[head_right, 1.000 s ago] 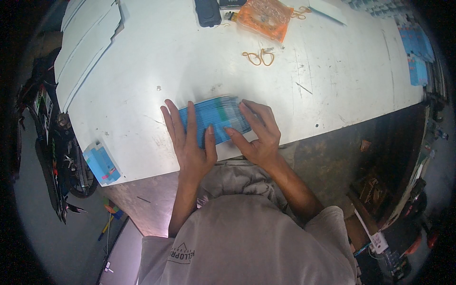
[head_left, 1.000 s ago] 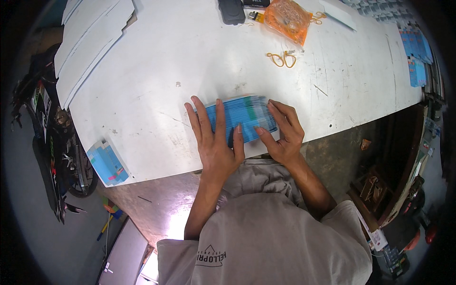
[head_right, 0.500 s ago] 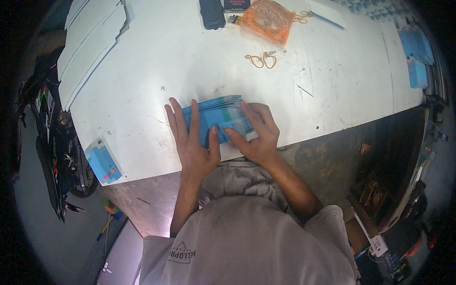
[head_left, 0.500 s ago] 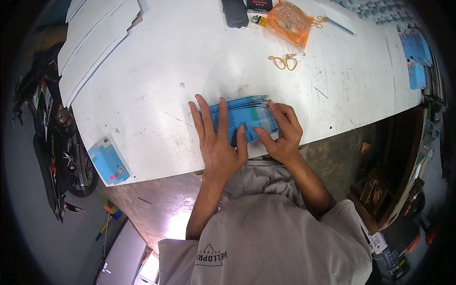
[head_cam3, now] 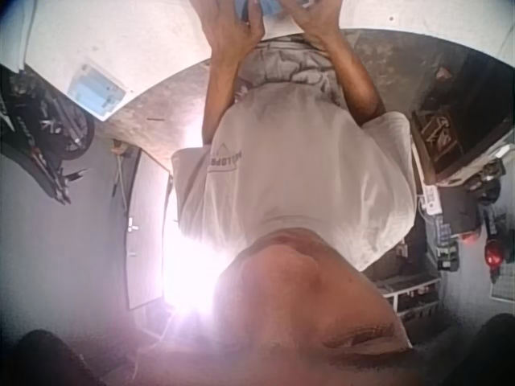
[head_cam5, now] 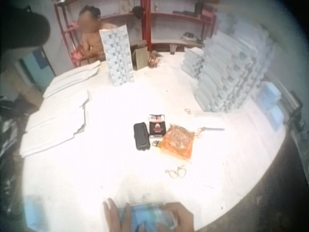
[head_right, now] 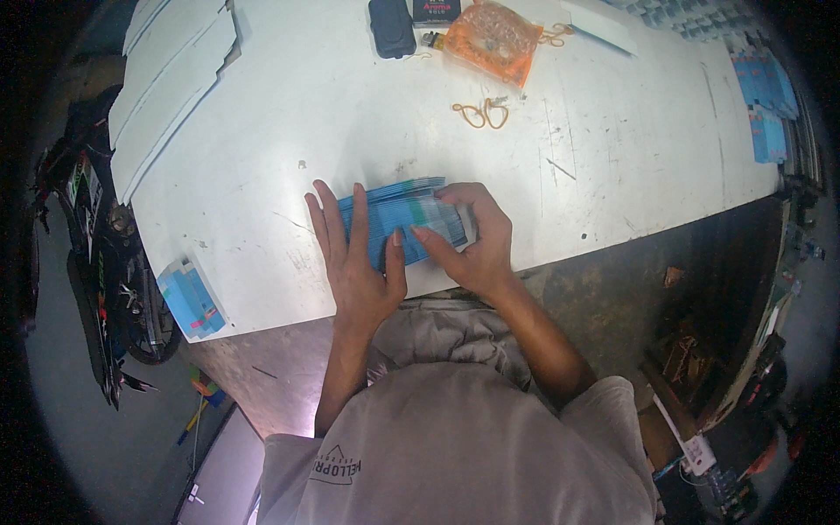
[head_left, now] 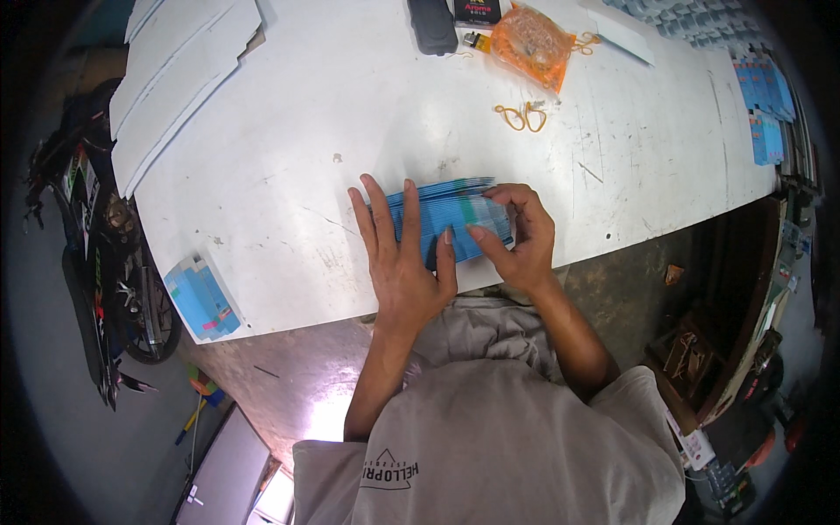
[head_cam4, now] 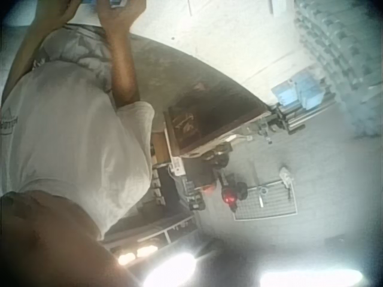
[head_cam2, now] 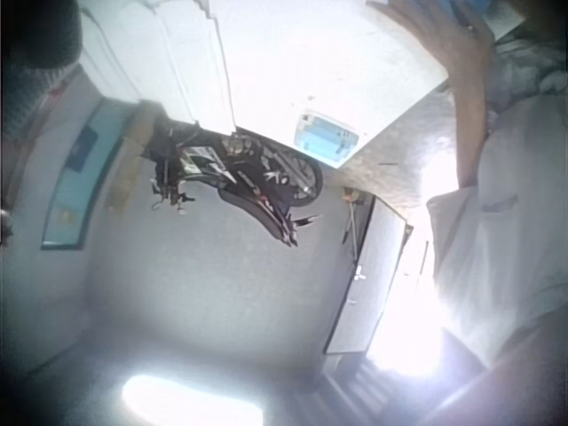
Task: The person inserts blue face masks into white cardboard sleeves one by one, then stacks the completed units and secures the stack with a rubber band. The person also handles white cardboard pieces and a rubber band during the process.
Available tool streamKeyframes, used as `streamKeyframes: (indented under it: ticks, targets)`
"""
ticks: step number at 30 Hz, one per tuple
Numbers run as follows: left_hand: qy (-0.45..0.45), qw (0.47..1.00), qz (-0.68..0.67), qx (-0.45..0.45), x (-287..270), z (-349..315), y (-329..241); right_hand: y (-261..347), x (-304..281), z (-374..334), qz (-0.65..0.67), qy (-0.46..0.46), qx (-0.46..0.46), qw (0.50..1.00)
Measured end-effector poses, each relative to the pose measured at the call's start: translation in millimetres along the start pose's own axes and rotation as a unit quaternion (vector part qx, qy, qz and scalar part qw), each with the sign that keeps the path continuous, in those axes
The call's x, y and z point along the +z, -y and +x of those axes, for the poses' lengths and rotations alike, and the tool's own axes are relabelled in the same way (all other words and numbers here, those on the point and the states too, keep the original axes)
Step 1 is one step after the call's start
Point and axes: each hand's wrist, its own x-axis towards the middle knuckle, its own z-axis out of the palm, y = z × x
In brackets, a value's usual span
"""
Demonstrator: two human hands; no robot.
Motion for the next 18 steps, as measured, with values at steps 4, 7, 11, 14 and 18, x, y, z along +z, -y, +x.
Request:
streamKeyframes:
  ticks: [4, 7, 11, 14, 18]
  targets:
    - [0.0, 1.0, -0.01, -0.006, -1.4, 0.2, -0.4, 5.7, 0.1, 1.4, -0.046, 0.017, 0.02, 0.999]
    - [-0.002, 1.0, -0.01, -0.003, -0.9, 0.6, -0.6, -2.3, 8.3, -4.7, 0.03, -0.052, 0.016, 0.998]
    - [0.001, 1.0, -0.008, -0.006, -0.3, 0.1, -0.4, -5.5, 6.8, -9.7, -0.056, -0.056, -0.03, 0.996]
    - [-0.001, 1.0, -0.01, -0.005, 0.1, 0.4, 0.5, -5.2, 10.7, -10.7, -0.035, -0.079, -0.025, 0.996]
    - [-0.007, 1.0, -0.009, -0.004, 1.2, -0.9, 0.3, -8.0, 7.5, -13.9, -0.074, -0.076, -0.037, 0.994]
